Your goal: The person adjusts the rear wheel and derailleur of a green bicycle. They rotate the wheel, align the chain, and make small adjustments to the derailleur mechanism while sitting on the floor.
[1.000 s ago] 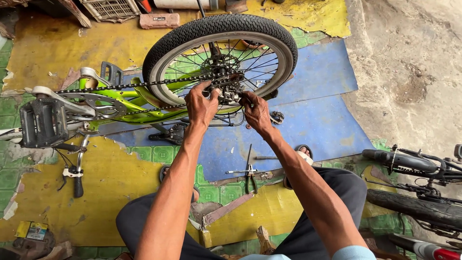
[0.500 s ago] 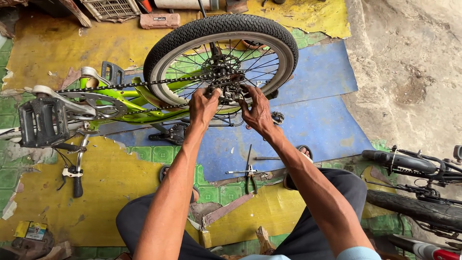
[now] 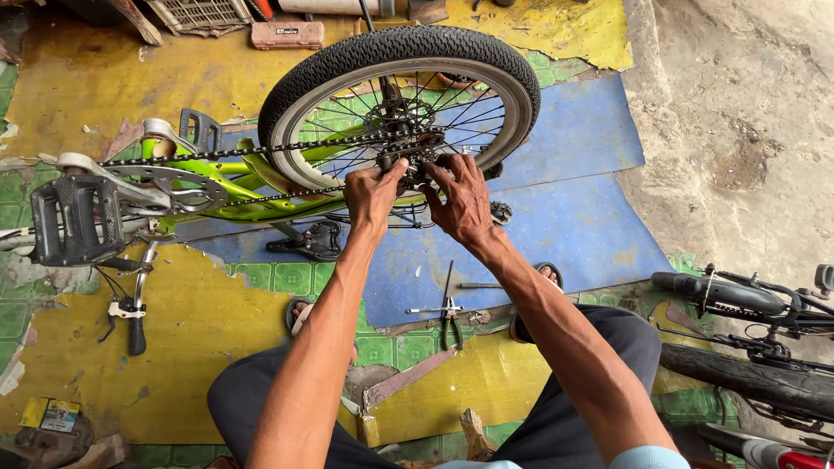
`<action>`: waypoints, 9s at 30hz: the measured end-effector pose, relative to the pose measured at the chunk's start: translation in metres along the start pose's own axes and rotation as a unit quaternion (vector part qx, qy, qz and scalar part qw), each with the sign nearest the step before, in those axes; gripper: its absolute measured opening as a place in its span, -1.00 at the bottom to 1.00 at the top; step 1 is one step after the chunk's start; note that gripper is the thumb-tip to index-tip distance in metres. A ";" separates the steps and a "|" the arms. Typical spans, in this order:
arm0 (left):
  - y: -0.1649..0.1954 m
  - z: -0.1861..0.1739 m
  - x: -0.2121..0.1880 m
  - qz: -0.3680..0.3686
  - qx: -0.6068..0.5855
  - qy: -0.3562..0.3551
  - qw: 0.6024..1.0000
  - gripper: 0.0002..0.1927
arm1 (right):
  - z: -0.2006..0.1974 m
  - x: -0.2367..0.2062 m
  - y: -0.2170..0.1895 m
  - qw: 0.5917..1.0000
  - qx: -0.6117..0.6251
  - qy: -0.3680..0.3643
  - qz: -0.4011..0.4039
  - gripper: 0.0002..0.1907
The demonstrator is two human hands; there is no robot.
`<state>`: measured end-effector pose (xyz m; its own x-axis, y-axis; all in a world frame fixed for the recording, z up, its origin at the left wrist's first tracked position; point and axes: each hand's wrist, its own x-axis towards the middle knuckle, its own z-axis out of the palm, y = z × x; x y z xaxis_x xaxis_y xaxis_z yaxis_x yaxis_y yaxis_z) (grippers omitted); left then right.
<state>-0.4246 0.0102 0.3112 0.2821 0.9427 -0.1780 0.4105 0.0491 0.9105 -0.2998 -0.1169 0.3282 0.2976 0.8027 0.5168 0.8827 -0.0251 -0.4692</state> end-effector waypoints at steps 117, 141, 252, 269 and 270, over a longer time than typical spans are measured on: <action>-0.038 -0.089 -0.067 0.284 0.222 0.252 0.898 -0.21 | 0.004 -0.066 0.024 0.924 0.286 0.017 0.254 -0.42; -0.091 -0.027 0.023 0.107 0.372 0.023 0.922 -0.74 | 0.037 -0.018 0.045 0.891 0.351 -0.007 0.287 -0.36; -0.247 -0.236 -0.033 0.045 0.238 0.320 0.916 -0.75 | 0.130 -0.015 -0.085 0.958 -0.189 -0.210 -0.048 -0.44; -0.076 -0.382 -0.019 0.066 -0.472 0.260 0.840 -0.67 | 0.133 -0.026 -0.087 0.960 -0.187 -0.209 -0.024 -0.38; -0.062 -0.357 -0.024 0.106 -0.456 0.248 0.848 -0.72 | 0.134 -0.026 -0.087 0.961 -0.184 -0.204 -0.025 -0.37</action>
<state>-0.7663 0.1020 0.3924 -0.2274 0.9738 -0.0020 -0.5087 -0.1171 0.8530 -0.4326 -0.0556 0.2597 0.1508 0.9733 0.1729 0.9834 -0.1298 -0.1270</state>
